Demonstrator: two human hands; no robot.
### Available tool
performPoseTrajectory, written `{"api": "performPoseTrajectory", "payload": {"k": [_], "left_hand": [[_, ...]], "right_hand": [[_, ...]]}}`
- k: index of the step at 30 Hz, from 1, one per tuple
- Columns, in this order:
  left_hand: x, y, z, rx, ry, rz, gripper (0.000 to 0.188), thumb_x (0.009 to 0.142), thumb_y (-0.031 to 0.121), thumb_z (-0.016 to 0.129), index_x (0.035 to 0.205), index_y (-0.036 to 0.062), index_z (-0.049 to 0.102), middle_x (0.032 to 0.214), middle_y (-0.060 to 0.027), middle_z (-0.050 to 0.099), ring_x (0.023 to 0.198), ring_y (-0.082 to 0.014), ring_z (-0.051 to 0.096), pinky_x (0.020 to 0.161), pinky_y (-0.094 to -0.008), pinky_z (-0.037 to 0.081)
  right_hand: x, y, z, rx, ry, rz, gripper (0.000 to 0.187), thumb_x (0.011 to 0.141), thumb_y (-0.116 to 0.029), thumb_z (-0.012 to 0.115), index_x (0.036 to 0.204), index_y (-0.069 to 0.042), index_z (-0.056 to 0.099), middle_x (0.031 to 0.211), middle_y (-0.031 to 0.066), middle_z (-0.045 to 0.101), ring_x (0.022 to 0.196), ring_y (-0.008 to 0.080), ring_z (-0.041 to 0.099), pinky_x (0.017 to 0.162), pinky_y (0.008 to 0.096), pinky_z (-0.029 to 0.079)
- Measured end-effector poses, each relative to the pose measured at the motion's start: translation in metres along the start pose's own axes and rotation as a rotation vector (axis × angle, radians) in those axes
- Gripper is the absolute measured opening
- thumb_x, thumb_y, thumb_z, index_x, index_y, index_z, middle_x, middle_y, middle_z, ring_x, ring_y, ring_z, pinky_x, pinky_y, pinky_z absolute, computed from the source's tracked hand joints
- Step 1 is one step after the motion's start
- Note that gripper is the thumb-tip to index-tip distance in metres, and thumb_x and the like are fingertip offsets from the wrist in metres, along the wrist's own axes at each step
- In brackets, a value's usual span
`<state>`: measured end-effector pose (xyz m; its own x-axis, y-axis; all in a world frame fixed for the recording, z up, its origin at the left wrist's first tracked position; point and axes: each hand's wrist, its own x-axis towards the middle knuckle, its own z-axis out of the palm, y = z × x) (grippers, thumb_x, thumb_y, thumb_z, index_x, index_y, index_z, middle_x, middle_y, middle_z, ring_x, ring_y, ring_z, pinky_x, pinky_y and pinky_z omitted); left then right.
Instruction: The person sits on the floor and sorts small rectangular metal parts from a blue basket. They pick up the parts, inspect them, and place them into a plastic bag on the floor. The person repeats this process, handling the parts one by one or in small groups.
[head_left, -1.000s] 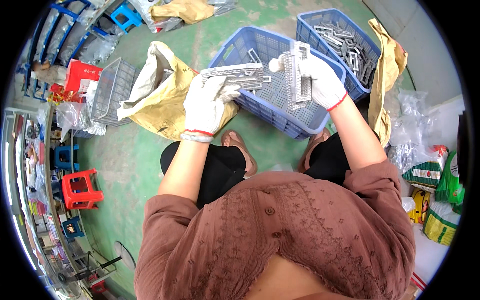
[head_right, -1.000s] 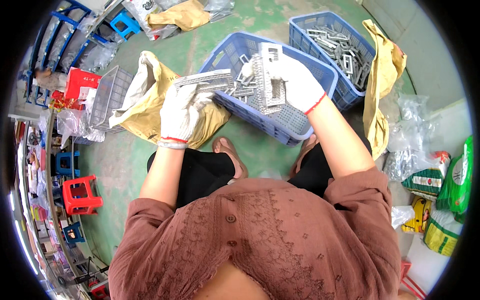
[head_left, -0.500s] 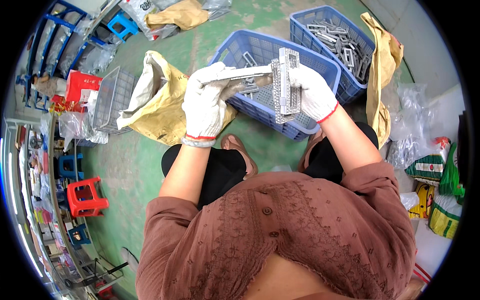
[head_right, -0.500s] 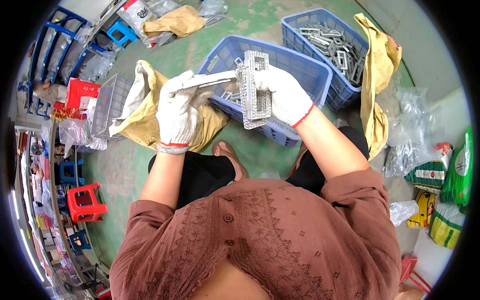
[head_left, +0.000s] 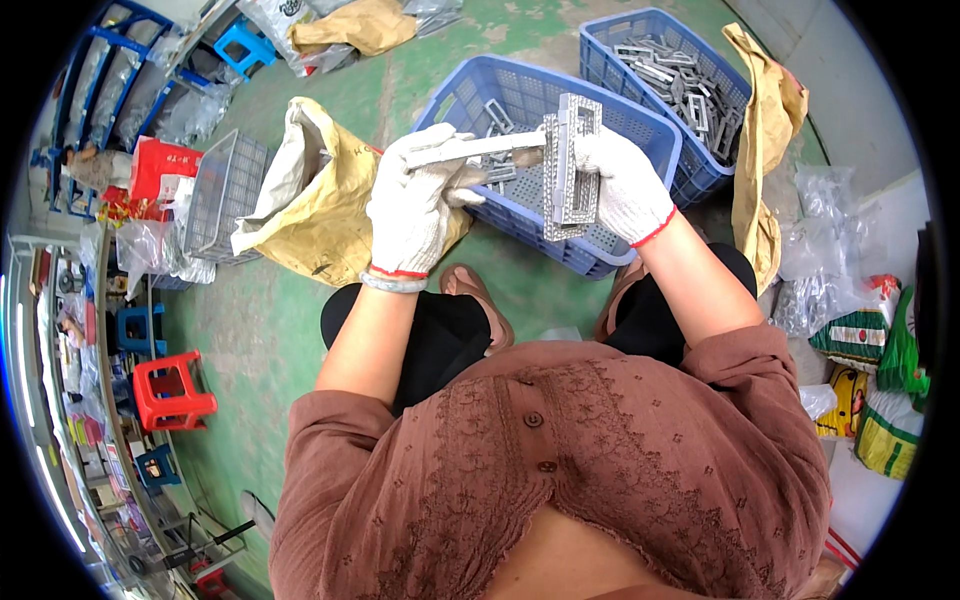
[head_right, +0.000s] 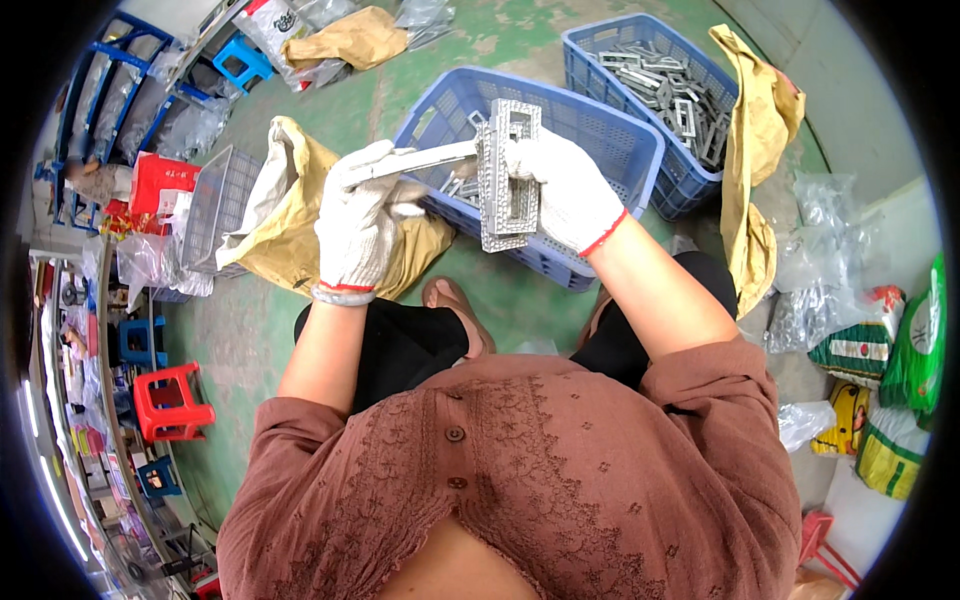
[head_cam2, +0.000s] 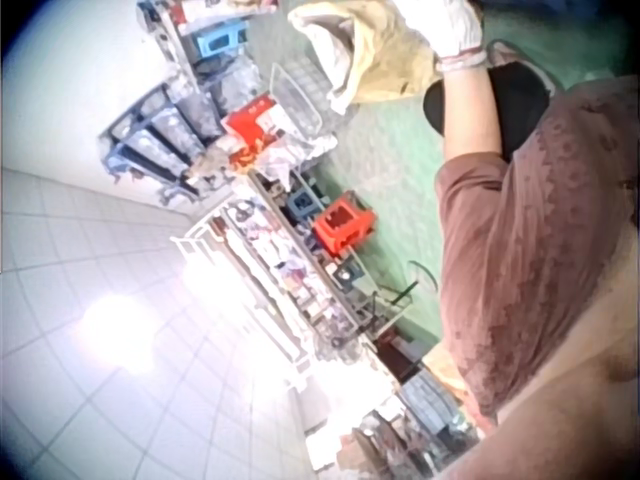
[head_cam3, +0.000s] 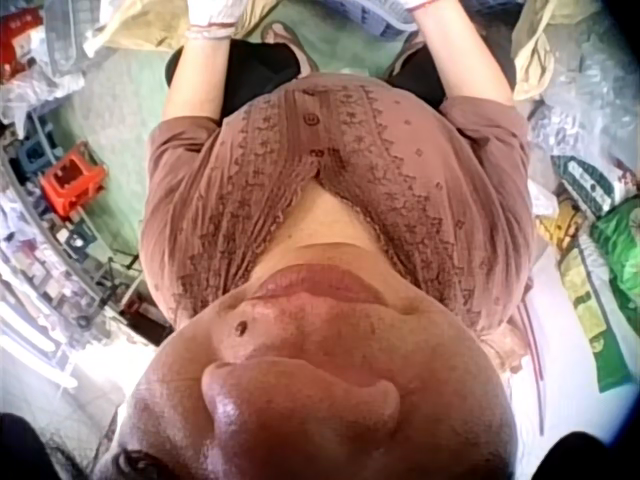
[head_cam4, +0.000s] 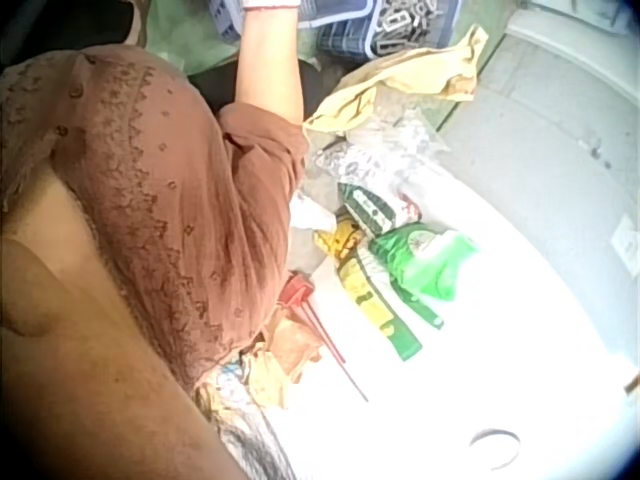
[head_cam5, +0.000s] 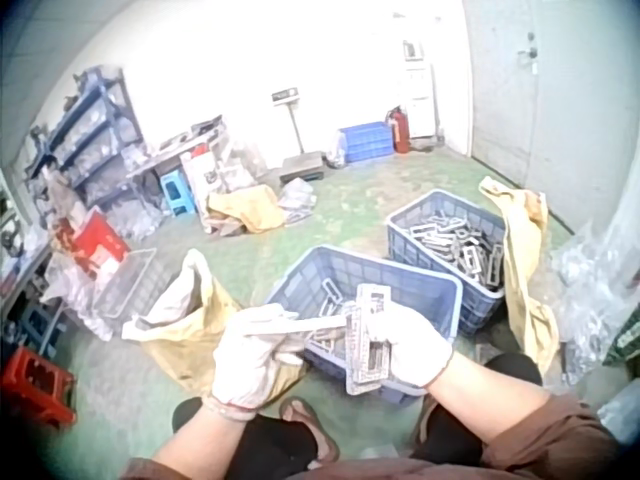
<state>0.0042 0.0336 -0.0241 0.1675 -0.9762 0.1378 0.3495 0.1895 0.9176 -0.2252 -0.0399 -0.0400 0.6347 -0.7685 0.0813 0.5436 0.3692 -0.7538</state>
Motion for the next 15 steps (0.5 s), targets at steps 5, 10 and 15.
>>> {"api": "performPoseTrajectory", "payload": {"k": [5,10,15], "left_hand": [[-0.0045,0.0054,0.0017,-0.036,-0.01,-0.057,0.036,0.095,0.005,0.062,0.127,-0.0025,0.048,0.116,-0.0207,0.063,0.081,-0.0273,0.069,0.065,-0.0346,0.06],[-0.0071,0.0048,-0.0013,-0.113,-0.042,-0.1,0.044,0.092,0.005,0.065,0.131,-0.0025,0.048,0.122,-0.0205,0.062,0.095,-0.0275,0.068,0.073,-0.0331,0.058],[-0.0063,0.0038,0.0003,-0.122,-0.047,-0.086,0.048,0.089,0.007,0.069,0.132,-0.0019,0.048,0.125,-0.0194,0.06,0.106,-0.0281,0.064,0.083,-0.0366,0.056]], "right_hand": [[0.0009,0.0018,-0.0008,0.023,0.0,-0.007,0.034,0.093,-0.013,0.057,0.123,0.003,0.056,0.11,0.0199,0.068,0.095,0.0223,0.067,0.085,0.0328,0.056],[0.002,0.0052,-0.0078,0.036,0.035,0.004,0.033,0.092,-0.009,0.058,0.123,0.002,0.057,0.108,0.0132,0.067,0.094,0.0201,0.066,0.086,0.0326,0.056],[0.0003,0.005,-0.0058,0.006,0.036,-0.027,0.033,0.091,-0.006,0.058,0.123,0.001,0.058,0.111,0.0107,0.067,0.096,0.019,0.066,0.087,0.0326,0.055]]}}
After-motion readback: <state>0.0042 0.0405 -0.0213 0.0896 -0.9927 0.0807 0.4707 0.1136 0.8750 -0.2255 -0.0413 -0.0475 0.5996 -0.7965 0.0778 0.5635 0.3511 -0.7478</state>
